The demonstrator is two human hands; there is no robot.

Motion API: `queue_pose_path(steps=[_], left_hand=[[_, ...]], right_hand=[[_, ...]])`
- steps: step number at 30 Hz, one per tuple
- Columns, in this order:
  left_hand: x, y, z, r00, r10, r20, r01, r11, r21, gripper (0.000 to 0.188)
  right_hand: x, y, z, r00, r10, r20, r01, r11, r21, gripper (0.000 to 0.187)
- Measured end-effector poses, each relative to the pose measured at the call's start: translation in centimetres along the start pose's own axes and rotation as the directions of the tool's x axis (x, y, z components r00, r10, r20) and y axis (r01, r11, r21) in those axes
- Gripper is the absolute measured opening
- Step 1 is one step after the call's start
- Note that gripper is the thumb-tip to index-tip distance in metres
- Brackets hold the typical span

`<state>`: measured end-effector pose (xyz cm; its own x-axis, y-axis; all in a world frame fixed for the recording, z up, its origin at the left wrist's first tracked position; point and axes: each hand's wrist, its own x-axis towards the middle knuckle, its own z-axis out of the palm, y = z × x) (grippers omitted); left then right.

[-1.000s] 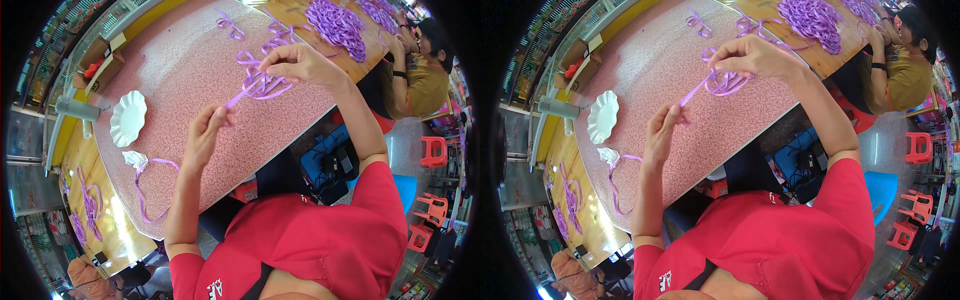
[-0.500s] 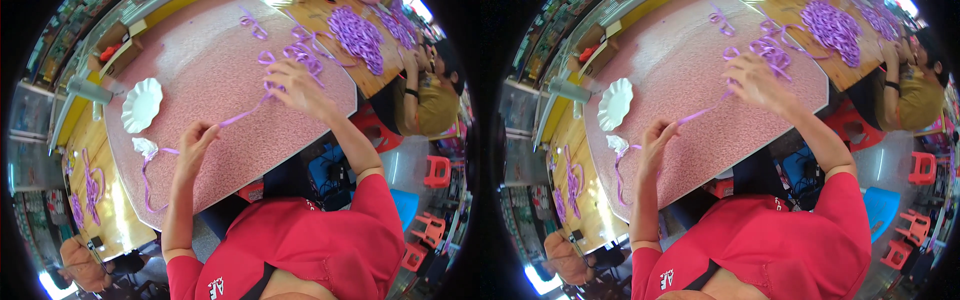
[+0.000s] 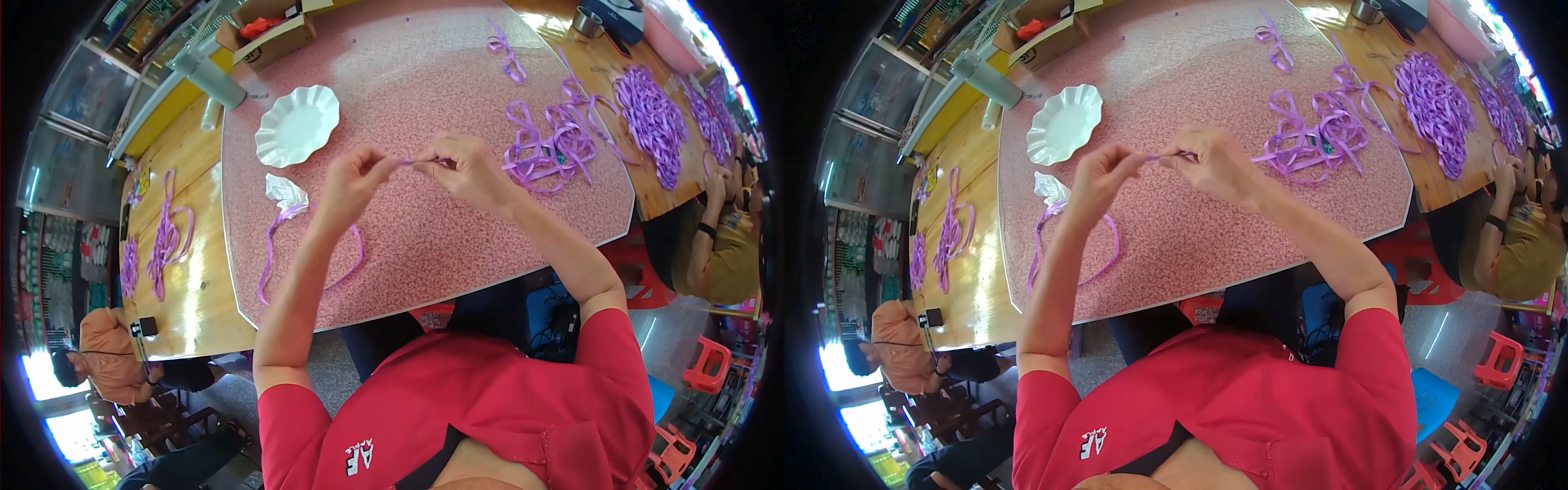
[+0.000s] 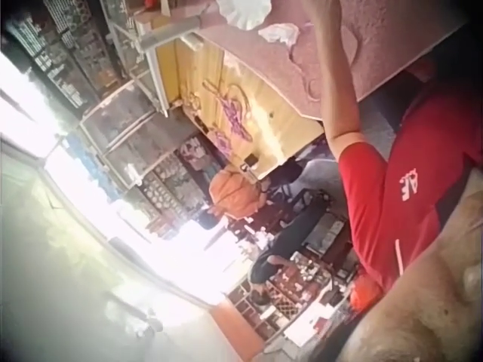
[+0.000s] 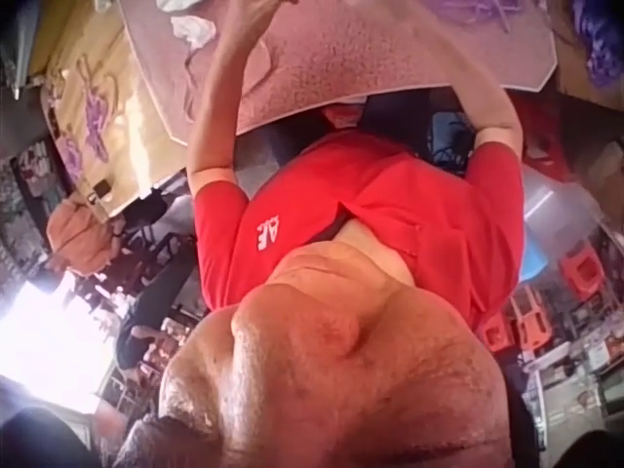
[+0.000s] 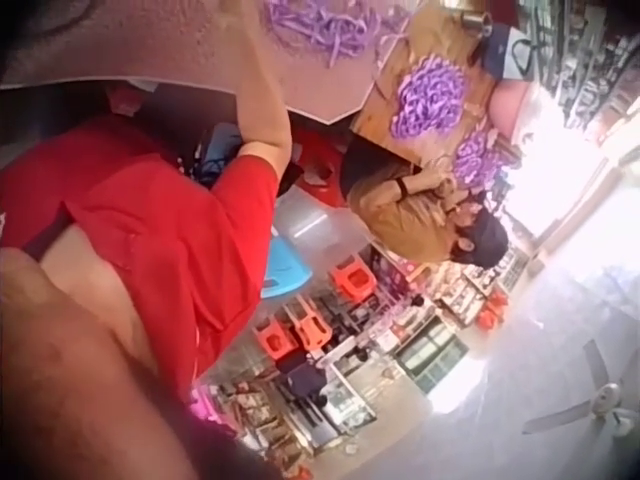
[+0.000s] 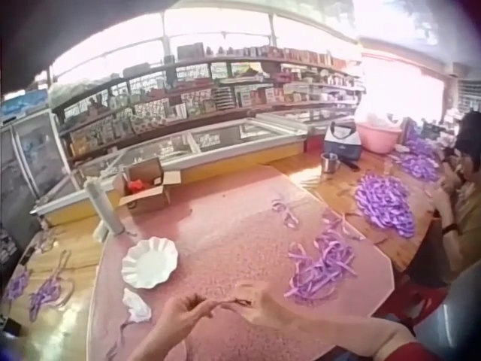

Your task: Attaching small plastic components to purple ribbons and organizing them into stacks.

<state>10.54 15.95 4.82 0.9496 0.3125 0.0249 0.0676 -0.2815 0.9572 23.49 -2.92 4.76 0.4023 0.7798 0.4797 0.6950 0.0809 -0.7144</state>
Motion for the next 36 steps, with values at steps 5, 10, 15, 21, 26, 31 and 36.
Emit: queue_pose_path(steps=[5, 10, 15, 21, 26, 31, 36], left_hand=[[3.0, -4.3, -7.0, 0.875, 0.433, -0.217, -0.039, 0.510, 0.859, 0.048], [3.6, -7.6, -11.3, 0.943, 0.247, -0.221, 0.150, 0.274, 0.950, 0.070], [2.4, -4.3, -9.4, 0.954, 0.297, 0.033, -0.123, 0.289, 0.949, 0.049], [0.3, 0.5, 0.3, 0.978, 0.194, -0.072, -0.184, 0.975, 0.126, 0.039], [1.5, -0.1, 4.3, 0.994, 0.111, -0.004, -0.111, 0.992, -0.054, 0.050], [2.2, -1.6, 4.9, 0.999, 0.034, 0.017, -0.031, 0.989, -0.146, 0.041], [1.9, -1.3, 5.3, 0.984, 0.159, -0.087, -0.163, 0.986, -0.046, 0.030]], right_hand=[[0.4, 2.2, 0.5, 0.986, 0.166, -0.022, -0.166, 0.986, 0.009, 0.011], [-0.1, 3.7, 0.9, 0.994, 0.091, -0.059, -0.093, 0.995, -0.039, 0.012], [-0.5, 3.4, 0.3, 0.987, 0.138, -0.087, -0.143, 0.988, -0.052, 0.013], [0.2, 2.0, 0.1, 0.984, 0.128, -0.128, -0.119, 0.990, 0.073, 0.012], [-0.1, 2.1, -0.1, 0.989, 0.021, -0.146, -0.010, 0.997, 0.076, 0.015], [-0.3, 2.6, -0.4, 0.985, 0.005, -0.173, -0.001, 1.000, 0.024, 0.016], [-0.2, 2.2, -0.7, 0.987, 0.010, -0.157, -0.010, 1.000, 0.003, 0.015]])
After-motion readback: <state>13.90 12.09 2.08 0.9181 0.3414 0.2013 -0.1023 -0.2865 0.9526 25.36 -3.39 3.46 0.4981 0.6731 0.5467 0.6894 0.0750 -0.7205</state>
